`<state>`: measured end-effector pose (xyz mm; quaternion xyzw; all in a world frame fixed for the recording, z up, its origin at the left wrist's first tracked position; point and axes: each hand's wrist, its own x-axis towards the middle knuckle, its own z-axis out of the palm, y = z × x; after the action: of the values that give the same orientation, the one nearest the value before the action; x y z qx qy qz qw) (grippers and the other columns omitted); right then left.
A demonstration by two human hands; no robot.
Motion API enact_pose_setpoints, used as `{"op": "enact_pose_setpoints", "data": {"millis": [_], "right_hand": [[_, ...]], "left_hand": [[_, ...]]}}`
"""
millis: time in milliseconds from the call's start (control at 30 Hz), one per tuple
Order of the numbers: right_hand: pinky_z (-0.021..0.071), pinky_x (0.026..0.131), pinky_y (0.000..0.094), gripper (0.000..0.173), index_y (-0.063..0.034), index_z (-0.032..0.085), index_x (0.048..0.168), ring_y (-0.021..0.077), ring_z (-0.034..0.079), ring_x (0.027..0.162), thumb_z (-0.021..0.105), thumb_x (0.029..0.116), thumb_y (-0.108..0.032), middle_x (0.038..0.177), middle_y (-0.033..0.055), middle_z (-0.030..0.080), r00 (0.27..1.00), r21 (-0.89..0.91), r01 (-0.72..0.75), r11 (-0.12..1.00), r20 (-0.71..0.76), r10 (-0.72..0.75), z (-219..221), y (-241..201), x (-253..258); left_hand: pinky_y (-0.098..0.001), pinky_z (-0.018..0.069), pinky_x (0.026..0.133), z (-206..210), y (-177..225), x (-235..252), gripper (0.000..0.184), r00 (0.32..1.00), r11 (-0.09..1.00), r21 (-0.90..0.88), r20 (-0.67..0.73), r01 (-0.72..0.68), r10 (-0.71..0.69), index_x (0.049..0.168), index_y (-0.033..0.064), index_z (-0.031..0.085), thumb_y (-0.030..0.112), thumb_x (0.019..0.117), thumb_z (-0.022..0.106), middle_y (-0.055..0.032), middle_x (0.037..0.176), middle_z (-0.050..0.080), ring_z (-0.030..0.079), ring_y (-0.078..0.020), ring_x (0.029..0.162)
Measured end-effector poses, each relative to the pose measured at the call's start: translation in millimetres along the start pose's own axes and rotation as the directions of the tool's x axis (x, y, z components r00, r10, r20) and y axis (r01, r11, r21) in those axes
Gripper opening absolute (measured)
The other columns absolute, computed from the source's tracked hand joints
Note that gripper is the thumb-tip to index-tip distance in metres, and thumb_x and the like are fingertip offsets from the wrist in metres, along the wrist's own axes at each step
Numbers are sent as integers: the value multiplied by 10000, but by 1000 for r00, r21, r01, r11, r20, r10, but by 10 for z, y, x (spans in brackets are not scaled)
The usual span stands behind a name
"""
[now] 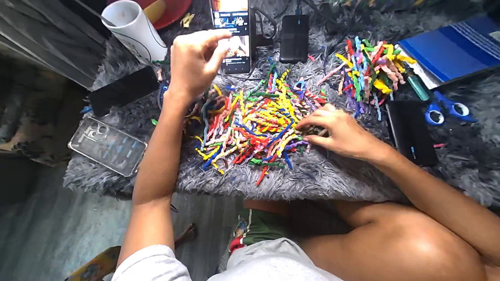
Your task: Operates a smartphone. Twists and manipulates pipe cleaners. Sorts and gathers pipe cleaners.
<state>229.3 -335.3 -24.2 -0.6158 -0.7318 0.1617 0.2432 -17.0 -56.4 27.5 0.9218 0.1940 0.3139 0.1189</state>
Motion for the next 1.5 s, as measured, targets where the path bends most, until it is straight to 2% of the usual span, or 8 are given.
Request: {"op": "enact_pose_setpoints", "data": {"millis": [233,367,533,700,867,1133,1233,1500], "right_hand": [[539,780,473,281,-87,751,1151,337,648,928,635,912,4,969,124,690,988,-117,130,985,-63,-138,-102,-167,-32],[498,872,372,275,-60,730,1183,239,614,983,605,939,-43,1035,90,682,975,-22,137,990,-171,-139,-242,-355,-39],[564,881,183,142,-30,715,1055,41,654,986,620,957,-71,1064,22,674,958,252,180,951,-263,-112,-354,-576,-84],[581,844,165,98,-20,717,1013,25,667,965,677,951,-85,1033,3,684,926,332,287,899,-337,-172,-373,-711,-115],[587,873,191,99,-37,727,1005,32,677,980,707,958,-122,1018,-17,702,896,333,332,882,-405,-184,-357,-750,-131],[562,883,198,121,-24,753,973,55,676,997,690,957,-125,998,35,726,885,142,338,930,-385,-262,-370,-740,-145],[560,867,184,122,-22,762,972,46,672,976,685,945,-113,982,36,724,892,132,324,937,-373,-256,-360,-727,-140],[555,843,184,129,-24,768,977,48,672,956,679,945,-111,974,39,724,896,117,323,939,-358,-263,-352,-719,-136]], "left_hand": [[-409,504,611,247,1274,-293,315,889,910,-175,209,-376,407,1183,71,755,279,998,608,-91,820,699,660,-233,705],[-398,528,618,316,1436,-422,294,933,943,-190,184,-274,308,1030,18,695,294,999,599,-109,837,700,689,-239,735],[-324,571,843,300,1398,-391,358,935,836,-535,223,-120,277,1203,-63,633,227,993,652,-116,995,708,690,-152,921],[-147,495,677,255,1512,-453,164,915,660,-739,161,-136,369,935,-67,702,61,994,618,-67,825,667,602,-9,738],[-163,514,742,234,1422,-390,192,871,614,-761,139,-210,470,990,-79,710,80,1009,604,-108,914,701,638,-34,833],[-640,462,687,90,582,-45,549,961,934,322,267,-153,65,1557,138,460,360,1057,499,-282,984,688,663,-495,821],[-702,445,744,88,309,-18,576,913,912,409,369,9,-175,1616,301,355,347,1062,506,-317,1040,668,647,-554,900],[-706,455,760,158,144,-30,580,885,895,442,390,65,-256,1609,261,378,344,1056,532,-328,1027,674,657,-553,899]]}}
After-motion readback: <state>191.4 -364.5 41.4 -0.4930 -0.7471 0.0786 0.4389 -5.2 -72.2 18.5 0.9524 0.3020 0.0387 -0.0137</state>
